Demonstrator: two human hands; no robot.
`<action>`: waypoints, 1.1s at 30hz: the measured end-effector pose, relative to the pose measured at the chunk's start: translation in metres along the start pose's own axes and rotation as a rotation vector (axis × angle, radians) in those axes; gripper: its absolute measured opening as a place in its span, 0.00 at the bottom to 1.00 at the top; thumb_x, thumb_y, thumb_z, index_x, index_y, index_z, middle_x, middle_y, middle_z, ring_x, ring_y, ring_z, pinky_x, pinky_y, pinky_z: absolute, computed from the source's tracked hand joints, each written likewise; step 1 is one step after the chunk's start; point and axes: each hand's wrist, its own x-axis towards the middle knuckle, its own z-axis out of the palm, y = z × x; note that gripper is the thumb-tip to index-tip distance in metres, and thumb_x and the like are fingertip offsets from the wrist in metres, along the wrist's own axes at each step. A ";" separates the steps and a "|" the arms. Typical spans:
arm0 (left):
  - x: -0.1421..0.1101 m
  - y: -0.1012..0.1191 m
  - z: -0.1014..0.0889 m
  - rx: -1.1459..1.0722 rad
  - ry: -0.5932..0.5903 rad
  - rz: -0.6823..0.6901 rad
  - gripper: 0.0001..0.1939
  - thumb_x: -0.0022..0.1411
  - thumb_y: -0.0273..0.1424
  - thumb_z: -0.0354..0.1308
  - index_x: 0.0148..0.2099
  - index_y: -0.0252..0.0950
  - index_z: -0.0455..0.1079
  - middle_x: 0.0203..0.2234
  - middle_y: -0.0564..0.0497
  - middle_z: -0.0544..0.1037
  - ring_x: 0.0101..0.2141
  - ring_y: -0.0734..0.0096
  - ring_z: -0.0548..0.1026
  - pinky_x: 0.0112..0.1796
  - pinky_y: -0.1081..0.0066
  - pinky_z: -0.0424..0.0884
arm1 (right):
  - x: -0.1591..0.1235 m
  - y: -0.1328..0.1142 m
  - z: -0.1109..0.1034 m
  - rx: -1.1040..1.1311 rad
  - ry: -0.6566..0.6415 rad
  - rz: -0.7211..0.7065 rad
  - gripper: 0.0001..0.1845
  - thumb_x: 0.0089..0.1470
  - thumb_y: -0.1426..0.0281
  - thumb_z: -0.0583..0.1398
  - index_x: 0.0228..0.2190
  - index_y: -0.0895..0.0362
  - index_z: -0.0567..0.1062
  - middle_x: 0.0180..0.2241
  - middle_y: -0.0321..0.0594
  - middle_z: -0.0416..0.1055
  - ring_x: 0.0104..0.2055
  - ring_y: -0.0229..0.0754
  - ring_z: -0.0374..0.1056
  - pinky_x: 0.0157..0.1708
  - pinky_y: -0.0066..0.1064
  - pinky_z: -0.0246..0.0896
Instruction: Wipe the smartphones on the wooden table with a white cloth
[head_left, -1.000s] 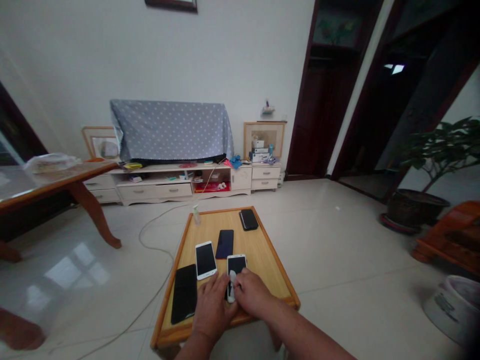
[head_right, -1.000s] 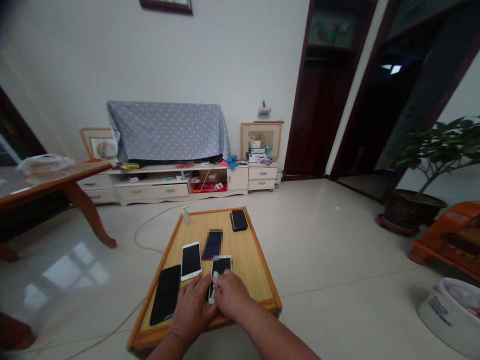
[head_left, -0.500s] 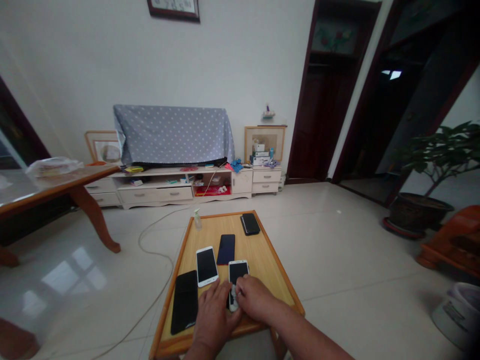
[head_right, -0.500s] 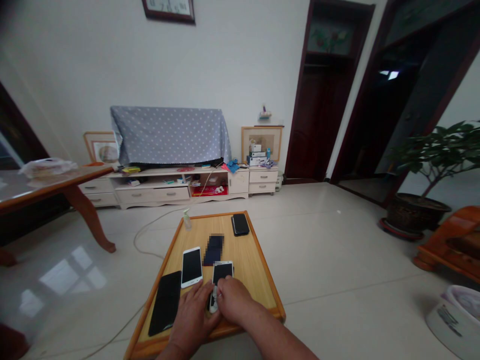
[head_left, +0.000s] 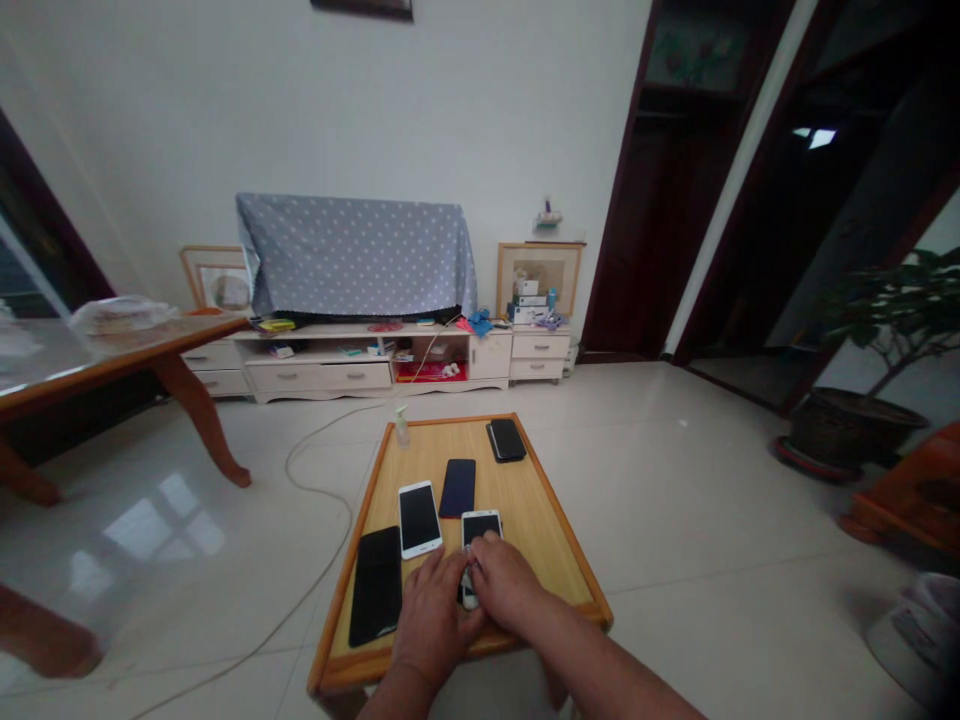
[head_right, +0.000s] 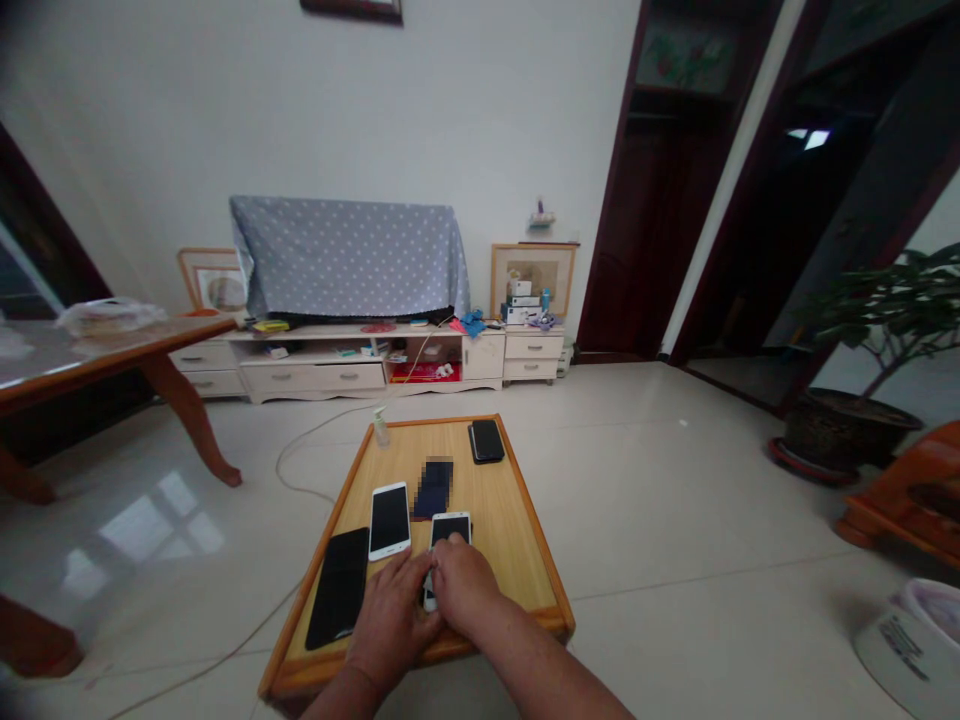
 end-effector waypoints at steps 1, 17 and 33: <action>0.000 0.000 0.000 -0.001 0.004 -0.005 0.30 0.58 0.42 0.61 0.63 0.44 0.67 0.59 0.48 0.74 0.64 0.50 0.63 0.61 0.51 0.59 | 0.002 0.001 -0.001 -0.012 0.020 0.023 0.06 0.60 0.73 0.57 0.36 0.55 0.75 0.40 0.41 0.73 0.39 0.41 0.68 0.36 0.29 0.53; 0.003 0.000 0.002 0.009 -0.004 -0.061 0.33 0.58 0.50 0.61 0.61 0.39 0.68 0.59 0.43 0.74 0.65 0.47 0.63 0.62 0.50 0.59 | 0.031 0.010 -0.010 -0.175 0.130 0.211 0.10 0.66 0.67 0.54 0.40 0.55 0.75 0.41 0.43 0.72 0.40 0.43 0.70 0.35 0.31 0.53; 0.005 0.001 0.004 0.041 -0.025 -0.058 0.33 0.59 0.51 0.59 0.61 0.39 0.68 0.59 0.44 0.75 0.65 0.47 0.62 0.62 0.51 0.58 | 0.031 0.011 -0.021 -0.187 0.107 0.264 0.10 0.66 0.67 0.55 0.42 0.55 0.75 0.41 0.45 0.72 0.40 0.44 0.70 0.35 0.32 0.52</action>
